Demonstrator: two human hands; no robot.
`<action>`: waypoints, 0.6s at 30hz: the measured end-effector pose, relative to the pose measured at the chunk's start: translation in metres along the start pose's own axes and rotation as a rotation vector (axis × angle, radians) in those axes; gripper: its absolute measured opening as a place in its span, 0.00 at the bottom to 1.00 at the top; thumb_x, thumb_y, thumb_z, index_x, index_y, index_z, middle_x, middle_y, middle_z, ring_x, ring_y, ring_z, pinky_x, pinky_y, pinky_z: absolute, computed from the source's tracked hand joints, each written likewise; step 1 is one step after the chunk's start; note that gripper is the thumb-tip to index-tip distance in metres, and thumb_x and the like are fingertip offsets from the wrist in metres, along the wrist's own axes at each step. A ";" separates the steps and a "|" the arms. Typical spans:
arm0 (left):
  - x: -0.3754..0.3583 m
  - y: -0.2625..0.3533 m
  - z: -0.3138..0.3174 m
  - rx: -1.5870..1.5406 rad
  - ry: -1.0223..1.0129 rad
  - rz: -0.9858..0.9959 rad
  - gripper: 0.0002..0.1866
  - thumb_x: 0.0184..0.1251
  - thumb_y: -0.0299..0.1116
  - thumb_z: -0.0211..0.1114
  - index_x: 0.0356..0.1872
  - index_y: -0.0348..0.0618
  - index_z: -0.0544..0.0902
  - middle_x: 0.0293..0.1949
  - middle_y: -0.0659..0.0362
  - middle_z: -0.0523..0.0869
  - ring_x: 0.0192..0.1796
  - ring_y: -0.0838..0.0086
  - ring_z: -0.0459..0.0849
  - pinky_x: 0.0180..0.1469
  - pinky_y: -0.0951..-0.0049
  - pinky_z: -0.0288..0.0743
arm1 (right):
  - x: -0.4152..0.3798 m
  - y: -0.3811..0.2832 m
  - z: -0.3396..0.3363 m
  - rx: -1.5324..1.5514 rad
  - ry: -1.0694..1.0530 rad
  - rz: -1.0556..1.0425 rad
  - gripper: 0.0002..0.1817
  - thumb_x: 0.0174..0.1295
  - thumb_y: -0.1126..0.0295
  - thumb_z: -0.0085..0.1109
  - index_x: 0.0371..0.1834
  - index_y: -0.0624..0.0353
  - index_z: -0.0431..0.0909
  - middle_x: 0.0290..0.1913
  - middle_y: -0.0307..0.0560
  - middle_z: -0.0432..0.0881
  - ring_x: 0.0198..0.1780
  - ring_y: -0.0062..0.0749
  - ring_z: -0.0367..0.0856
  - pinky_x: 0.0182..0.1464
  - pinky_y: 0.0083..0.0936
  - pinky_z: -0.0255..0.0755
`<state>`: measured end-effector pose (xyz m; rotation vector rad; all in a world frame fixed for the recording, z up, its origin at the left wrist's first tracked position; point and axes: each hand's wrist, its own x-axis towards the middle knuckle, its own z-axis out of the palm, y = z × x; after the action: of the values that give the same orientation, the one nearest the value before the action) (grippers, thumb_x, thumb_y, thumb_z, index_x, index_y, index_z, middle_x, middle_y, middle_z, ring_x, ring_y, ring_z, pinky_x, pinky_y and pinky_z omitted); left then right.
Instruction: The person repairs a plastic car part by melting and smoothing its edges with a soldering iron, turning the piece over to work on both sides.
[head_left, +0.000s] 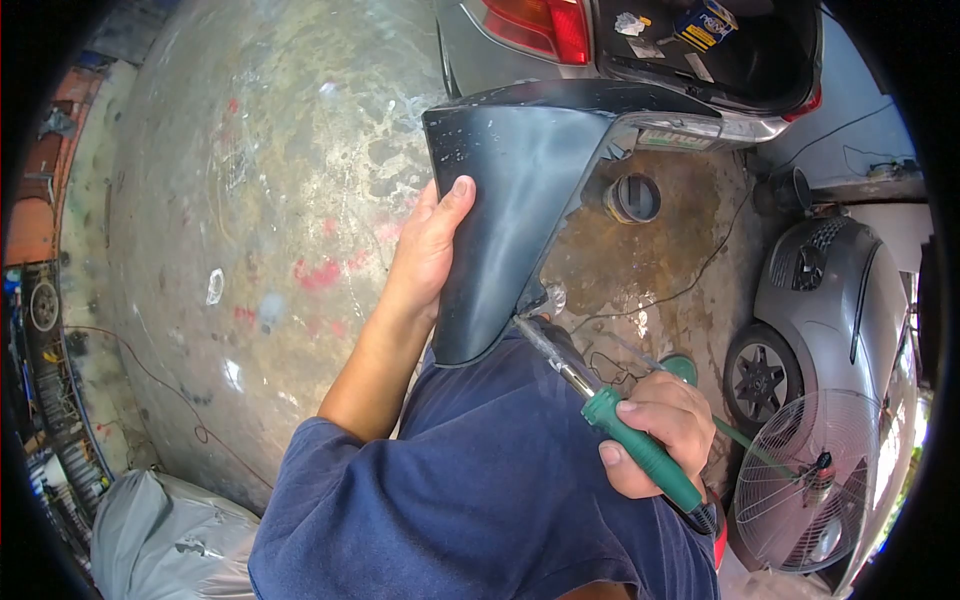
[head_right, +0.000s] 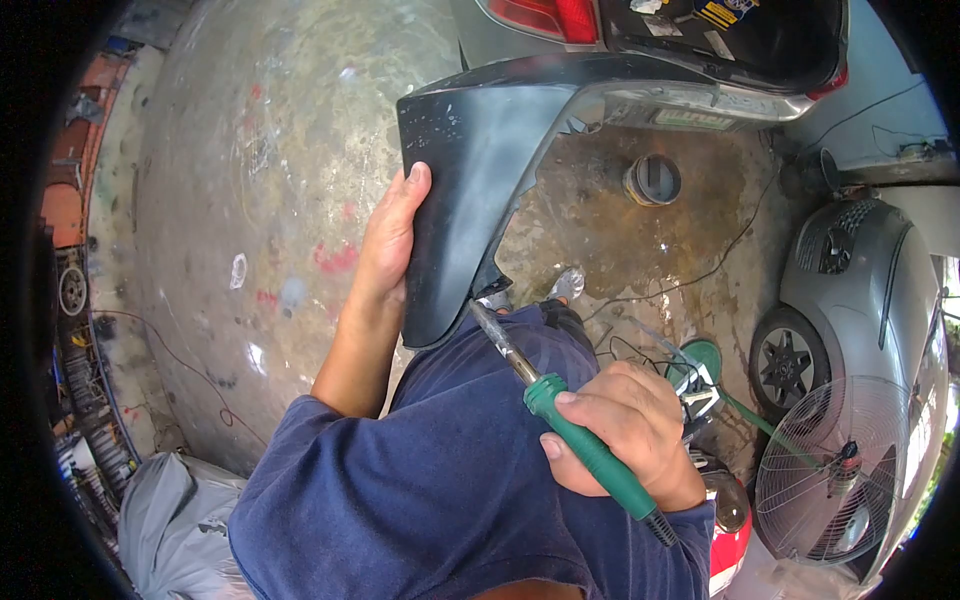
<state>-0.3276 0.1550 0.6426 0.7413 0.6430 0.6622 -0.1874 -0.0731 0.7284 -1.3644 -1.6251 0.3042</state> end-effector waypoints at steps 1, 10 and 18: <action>0.000 0.000 0.000 0.005 0.009 0.003 0.23 0.79 0.47 0.62 0.63 0.40 0.76 0.53 0.58 0.84 0.51 0.77 0.84 0.53 0.74 0.80 | 0.001 0.000 0.000 -0.001 -0.004 -0.001 0.24 0.46 0.74 0.74 0.48 0.61 0.77 0.26 0.43 0.78 0.22 0.34 0.77 0.24 0.29 0.69; -0.001 0.008 -0.001 0.121 0.030 -0.004 0.25 0.81 0.47 0.58 0.67 0.39 0.73 0.55 0.57 0.83 0.51 0.76 0.83 0.53 0.73 0.79 | 0.004 -0.003 0.002 -0.021 0.004 0.001 0.23 0.45 0.73 0.75 0.46 0.59 0.78 0.27 0.43 0.80 0.23 0.36 0.78 0.26 0.29 0.70; 0.000 0.009 0.000 -0.006 0.002 0.028 0.26 0.79 0.46 0.62 0.67 0.40 0.71 0.55 0.57 0.83 0.52 0.76 0.84 0.53 0.72 0.81 | 0.006 -0.002 0.005 -0.042 0.014 -0.049 0.21 0.47 0.72 0.70 0.45 0.64 0.76 0.25 0.45 0.77 0.19 0.34 0.73 0.23 0.30 0.63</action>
<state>-0.3299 0.1600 0.6495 0.7459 0.6330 0.6904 -0.1916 -0.0664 0.7304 -1.3531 -1.6591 0.2320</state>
